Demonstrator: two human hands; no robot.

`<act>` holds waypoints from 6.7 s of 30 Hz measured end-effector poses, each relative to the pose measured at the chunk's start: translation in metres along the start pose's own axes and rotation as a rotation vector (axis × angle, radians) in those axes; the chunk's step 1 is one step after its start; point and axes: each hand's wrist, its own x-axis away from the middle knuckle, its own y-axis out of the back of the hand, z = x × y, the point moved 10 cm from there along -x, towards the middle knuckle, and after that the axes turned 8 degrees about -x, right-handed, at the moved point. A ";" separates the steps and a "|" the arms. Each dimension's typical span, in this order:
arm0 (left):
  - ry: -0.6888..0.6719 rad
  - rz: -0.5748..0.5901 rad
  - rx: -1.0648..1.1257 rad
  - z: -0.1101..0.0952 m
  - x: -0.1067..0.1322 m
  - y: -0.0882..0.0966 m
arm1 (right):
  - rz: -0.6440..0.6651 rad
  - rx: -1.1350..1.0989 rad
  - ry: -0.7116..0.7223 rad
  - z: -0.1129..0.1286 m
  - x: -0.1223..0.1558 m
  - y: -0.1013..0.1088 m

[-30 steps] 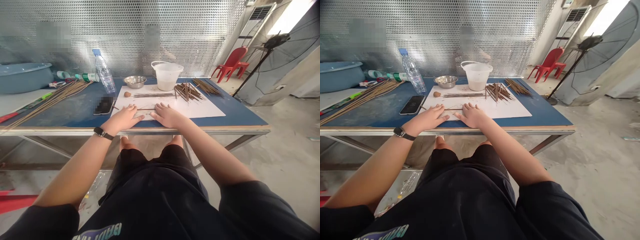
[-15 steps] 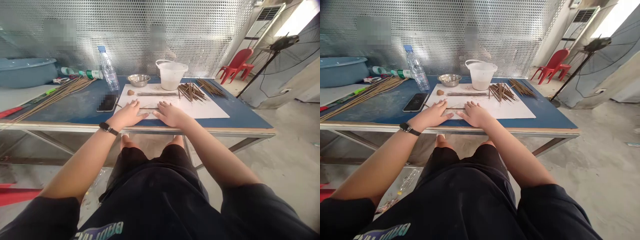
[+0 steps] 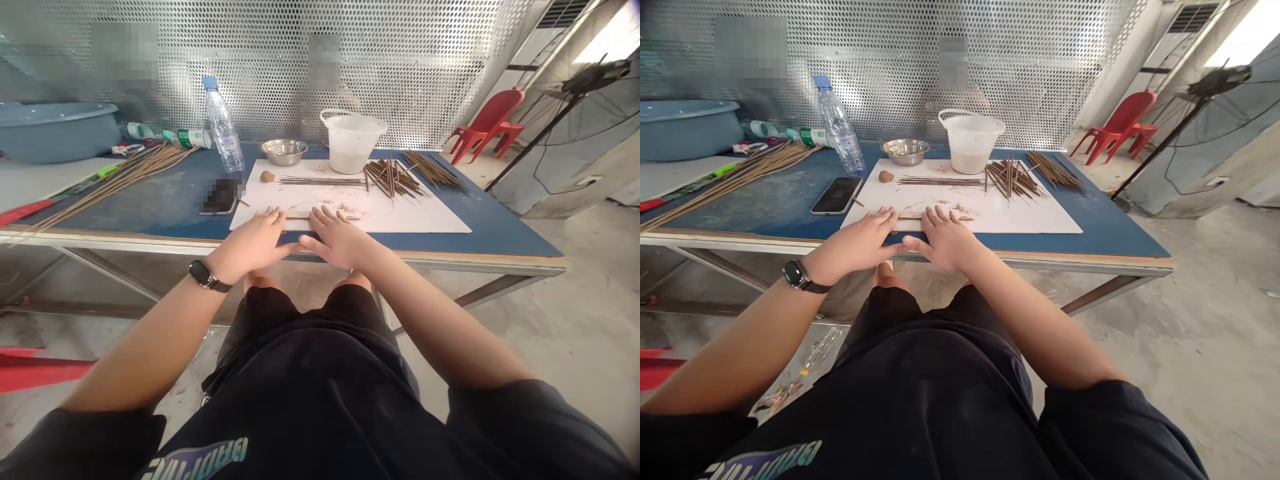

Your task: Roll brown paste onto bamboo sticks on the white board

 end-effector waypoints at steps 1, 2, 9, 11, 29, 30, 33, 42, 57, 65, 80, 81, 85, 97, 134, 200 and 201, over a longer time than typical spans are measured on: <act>0.003 -0.005 -0.004 -0.001 0.003 0.001 | -0.010 -0.001 0.013 0.001 0.003 -0.001; 0.010 -0.002 -0.003 -0.001 0.004 0.000 | -0.020 -0.002 0.021 0.002 0.005 -0.002; 0.063 0.005 0.035 0.016 -0.027 -0.008 | -0.009 0.001 -0.064 -0.015 -0.026 0.006; 0.064 0.005 0.033 0.017 -0.032 -0.008 | 0.000 -0.005 -0.074 -0.019 -0.030 0.008; 0.119 0.020 0.025 0.013 -0.023 -0.007 | -0.047 0.008 -0.034 -0.035 -0.019 0.016; 0.117 0.026 0.021 0.014 -0.026 -0.007 | -0.049 0.007 -0.033 -0.036 -0.020 0.017; 0.099 0.033 0.010 0.013 -0.021 -0.005 | -0.056 -0.013 -0.017 -0.036 -0.011 0.015; 0.090 0.045 0.047 0.007 0.008 -0.004 | -0.028 -0.075 0.019 -0.033 0.015 0.008; 0.069 0.016 0.043 0.017 0.007 -0.006 | -0.047 -0.058 0.012 -0.041 0.020 0.008; 0.144 0.078 0.053 0.021 -0.004 -0.005 | -0.022 -0.048 -0.060 -0.044 0.004 0.018; 0.043 0.032 0.080 0.030 0.012 -0.014 | -0.043 -0.069 0.040 -0.048 0.035 0.014; 0.048 0.023 0.078 0.031 0.008 -0.014 | -0.038 -0.065 0.027 -0.050 0.030 0.015; 0.075 0.016 0.078 0.038 -0.007 -0.013 | -0.018 -0.050 -0.040 -0.057 0.010 0.018; 0.236 -0.277 0.337 0.108 0.011 0.007 | -0.370 -0.164 -0.164 -0.112 0.023 0.057; 0.278 -0.347 0.348 0.113 -0.006 0.005 | -0.493 -0.054 -0.224 -0.112 0.028 0.062; 0.434 -0.595 0.940 0.157 -0.102 -0.013 | -0.314 -0.008 0.035 -0.015 -0.021 0.025; 0.445 -0.594 0.925 0.157 -0.101 -0.012 | -0.292 0.011 0.039 -0.008 -0.026 0.020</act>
